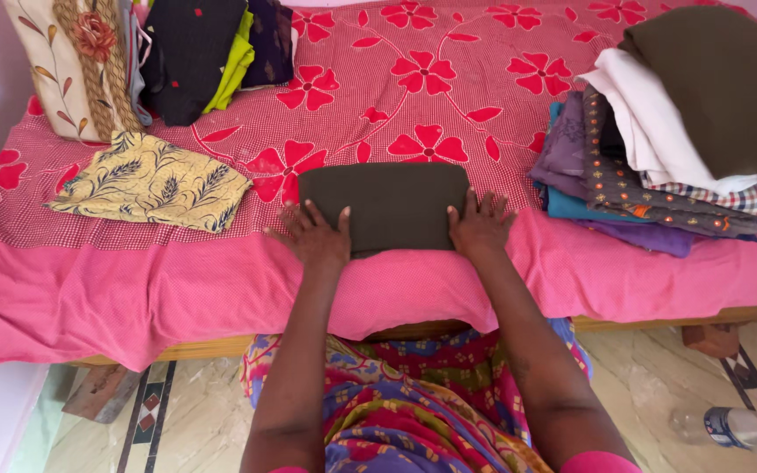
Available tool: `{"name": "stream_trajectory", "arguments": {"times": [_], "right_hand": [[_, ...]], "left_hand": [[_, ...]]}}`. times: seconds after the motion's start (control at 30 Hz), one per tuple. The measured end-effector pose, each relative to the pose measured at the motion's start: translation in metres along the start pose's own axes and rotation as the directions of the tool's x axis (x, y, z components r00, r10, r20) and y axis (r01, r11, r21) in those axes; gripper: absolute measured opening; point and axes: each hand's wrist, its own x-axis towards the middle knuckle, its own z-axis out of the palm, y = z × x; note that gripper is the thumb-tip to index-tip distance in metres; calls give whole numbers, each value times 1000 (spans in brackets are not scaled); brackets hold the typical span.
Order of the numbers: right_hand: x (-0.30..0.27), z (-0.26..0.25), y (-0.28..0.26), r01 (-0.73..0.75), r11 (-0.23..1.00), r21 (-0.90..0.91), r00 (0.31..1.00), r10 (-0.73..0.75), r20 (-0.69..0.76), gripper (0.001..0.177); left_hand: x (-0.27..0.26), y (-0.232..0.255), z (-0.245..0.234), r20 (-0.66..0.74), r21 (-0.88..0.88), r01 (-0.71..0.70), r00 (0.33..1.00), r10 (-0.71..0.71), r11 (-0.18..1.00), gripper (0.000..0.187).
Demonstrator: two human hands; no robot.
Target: The person folds various pieces of clothing, including black, white, brown, and patterned items, one at a time on a bed and places them into a stack.
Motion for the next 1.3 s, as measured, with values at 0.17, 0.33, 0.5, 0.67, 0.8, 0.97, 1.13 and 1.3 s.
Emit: {"name": "stream_trajectory", "arguments": {"times": [0.17, 0.33, 0.5, 0.67, 0.8, 0.97, 1.13, 1.3], "right_hand": [[1, 21, -53, 578, 761, 295, 804, -469, -366, 62], [33, 52, -80, 605, 696, 387, 779, -617, -108, 64], [64, 64, -81, 619, 781, 88, 784, -605, -142, 72], [77, 58, -76, 554, 824, 120, 827, -527, -198, 64], [80, 48, -77, 461, 876, 143, 885, -439, -156, 64], [78, 36, -76, 330, 932, 147, 941, -314, -122, 68], [79, 30, -71, 234, 964, 126, 971, -226, -72, 71], [73, 22, -63, 150, 980, 134, 989, -150, -9, 71]], "left_hand": [[-10, 57, 24, -96, -372, -414, 907, 409, 831, 91], [0, 61, 26, 136, -340, -339, 905, 402, 877, 84], [17, 60, 25, 21, -188, -337, 938, 346, 923, 79], [35, 62, 19, 67, -153, -246, 964, 258, 957, 75], [48, 62, 17, 103, -153, -187, 973, 204, 970, 76], [60, 50, 24, 40, -134, -138, 989, 145, 981, 80], [60, 37, 25, 14, -143, -100, 995, 103, 985, 81], [58, 28, 22, 46, -84, -44, 998, 48, 995, 82]]}}
